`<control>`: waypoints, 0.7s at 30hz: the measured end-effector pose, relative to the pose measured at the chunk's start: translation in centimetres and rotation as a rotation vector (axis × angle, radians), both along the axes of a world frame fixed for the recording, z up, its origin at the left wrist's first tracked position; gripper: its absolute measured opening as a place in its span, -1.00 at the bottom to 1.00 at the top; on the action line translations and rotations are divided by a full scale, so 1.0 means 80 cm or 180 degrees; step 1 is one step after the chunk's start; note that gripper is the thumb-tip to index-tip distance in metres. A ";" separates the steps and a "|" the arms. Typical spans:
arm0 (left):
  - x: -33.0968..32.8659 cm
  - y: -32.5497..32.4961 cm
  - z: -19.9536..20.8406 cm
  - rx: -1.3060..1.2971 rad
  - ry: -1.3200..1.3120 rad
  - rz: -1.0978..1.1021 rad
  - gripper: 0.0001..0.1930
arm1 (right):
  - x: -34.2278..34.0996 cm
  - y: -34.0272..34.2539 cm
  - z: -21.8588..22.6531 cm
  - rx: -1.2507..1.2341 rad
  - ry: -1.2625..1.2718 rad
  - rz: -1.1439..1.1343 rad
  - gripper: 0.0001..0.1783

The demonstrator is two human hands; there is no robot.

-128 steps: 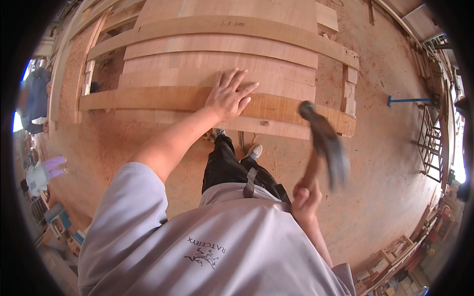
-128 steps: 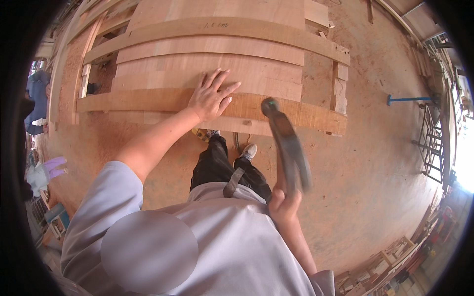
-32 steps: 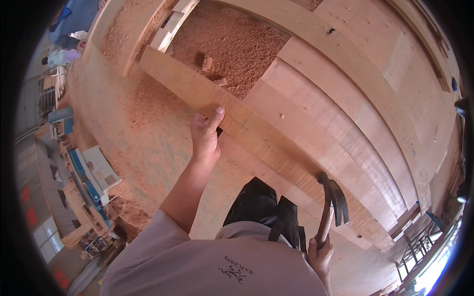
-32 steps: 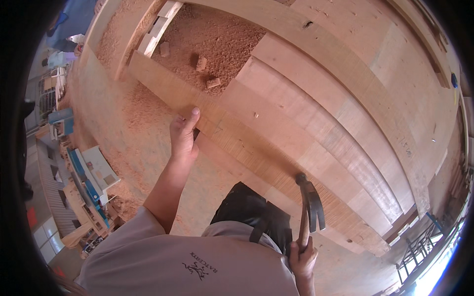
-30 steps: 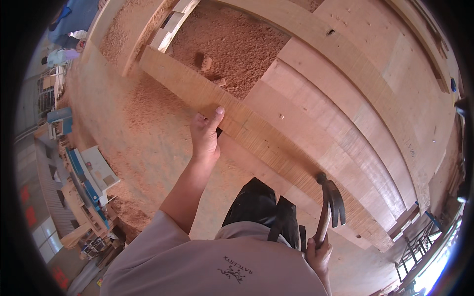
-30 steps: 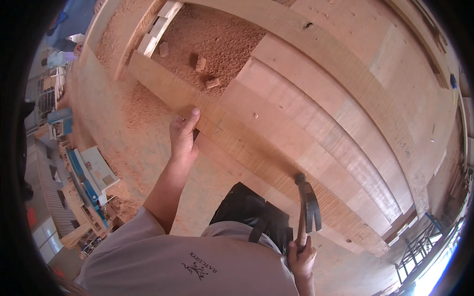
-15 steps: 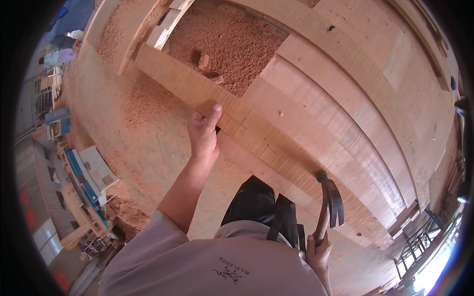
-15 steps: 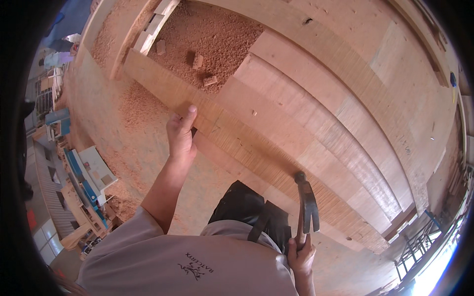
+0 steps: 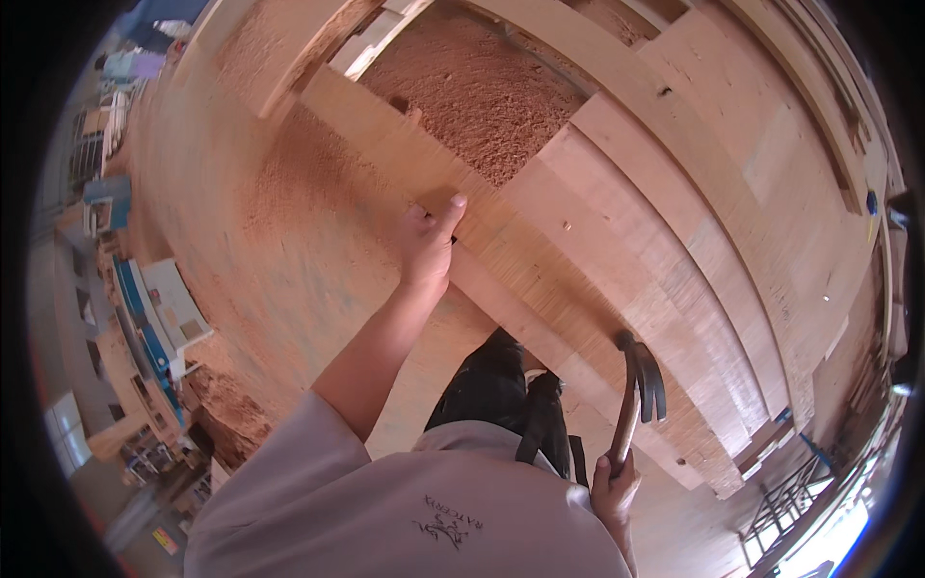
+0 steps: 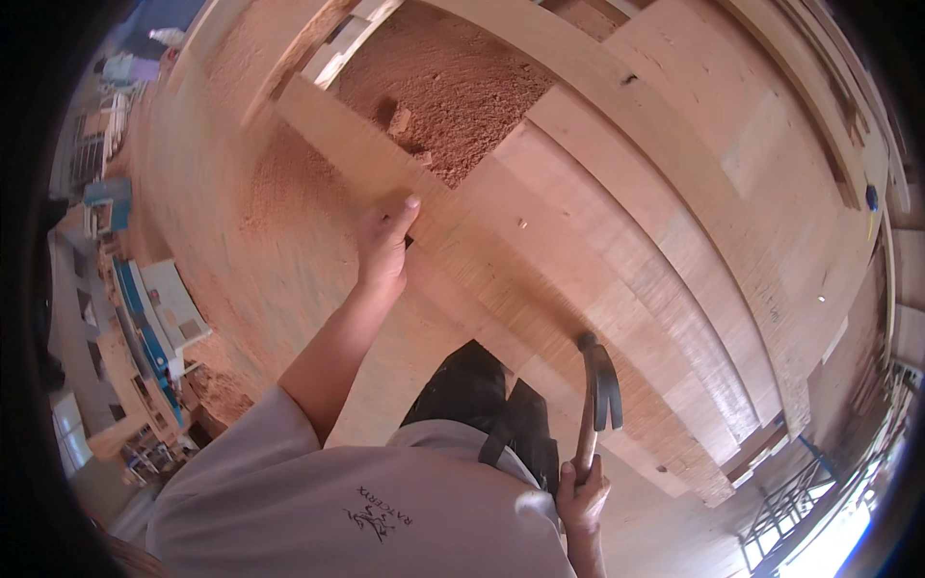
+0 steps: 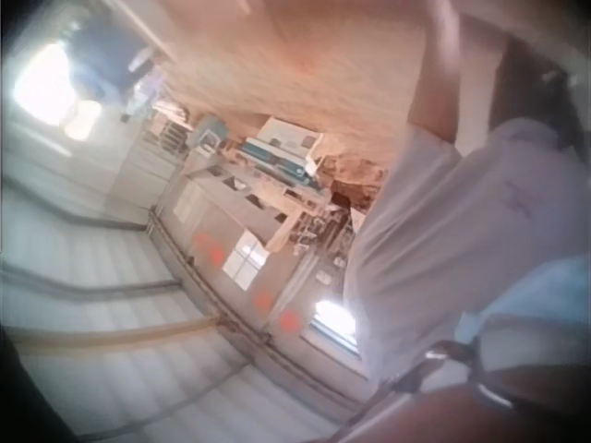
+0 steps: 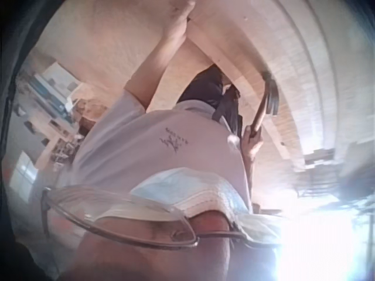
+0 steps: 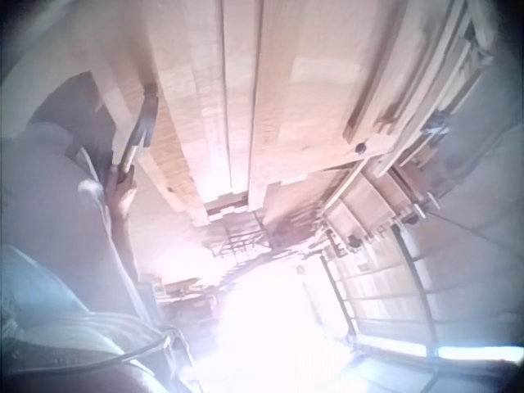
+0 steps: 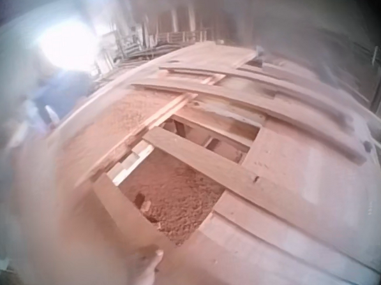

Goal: The person assembles a wooden structure by positioning planks and striking them with a hammer to secure joints. They repeatedly align and tap wooden pieces together on a workbench in a woodworking shop.

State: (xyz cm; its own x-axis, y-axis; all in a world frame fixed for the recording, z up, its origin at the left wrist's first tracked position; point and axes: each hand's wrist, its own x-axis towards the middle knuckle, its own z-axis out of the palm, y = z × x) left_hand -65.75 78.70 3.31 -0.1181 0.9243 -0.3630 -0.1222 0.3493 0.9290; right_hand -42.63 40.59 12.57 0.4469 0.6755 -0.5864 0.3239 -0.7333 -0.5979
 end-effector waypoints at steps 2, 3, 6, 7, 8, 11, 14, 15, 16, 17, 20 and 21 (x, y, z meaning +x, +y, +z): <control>-0.002 0.000 -0.004 -0.0036 0.0008 0.0000 -0.70 | 0.002 0.003 0.003 0.0064 -0.0049 0.0151 -0.64; -0.002 -0.001 -0.005 -0.0046 -0.0005 0.0017 -0.71 | 0.004 0.009 0.006 0.0116 -0.0038 0.0254 -0.66; -0.001 -0.002 -0.004 -0.0037 0.0038 0.0026 -0.70 | 0.007 0.037 0.020 0.0206 0.0037 0.0591 -0.74; -0.001 -0.001 -0.004 -0.0026 0.0067 0.0017 -0.70 | 0.006 0.049 0.021 0.0278 0.0059 0.0702 -0.77; -0.001 0.000 -0.008 -0.0003 0.0052 0.0063 -0.71 | 0.005 0.062 0.023 0.0354 0.0063 0.0826 -0.80; 0.001 -0.001 -0.014 0.0009 0.0019 0.0082 -0.71 | -0.011 0.109 0.034 0.0482 0.0168 0.0875 -0.79; -0.002 -0.002 -0.009 -0.0009 0.0104 -0.0043 -0.68 | -0.022 0.136 0.036 0.0527 0.0131 0.1022 -0.77; -0.001 -0.002 -0.008 0.0024 0.0194 -0.0031 -0.69 | -0.026 0.145 0.038 0.0700 0.0173 0.1056 -0.76; -0.001 -0.002 -0.009 0.0058 0.0285 -0.0024 -0.69 | -0.030 0.154 0.041 0.0875 0.0218 0.1085 -0.74; -0.002 -0.002 -0.013 0.0103 0.0275 -0.0006 -0.70 | -0.034 0.161 0.043 0.1043 0.0270 0.1104 -0.72; -0.001 -0.005 -0.020 0.0168 0.0240 0.0051 -0.72 | -0.043 0.184 0.064 0.1415 0.0181 0.1265 -0.62; 0.000 -0.004 -0.017 0.0146 0.0224 0.0080 -0.72 | -0.047 0.190 0.075 0.1557 0.0152 0.1303 -0.59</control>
State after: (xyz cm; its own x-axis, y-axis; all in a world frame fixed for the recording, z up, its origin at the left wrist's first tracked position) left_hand -65.78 78.35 1.94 -0.1652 0.9362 -0.3103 -0.0644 0.3037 0.9506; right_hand -46.42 55.82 18.56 0.0768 0.9806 -0.1801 0.4847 -0.1946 -0.8528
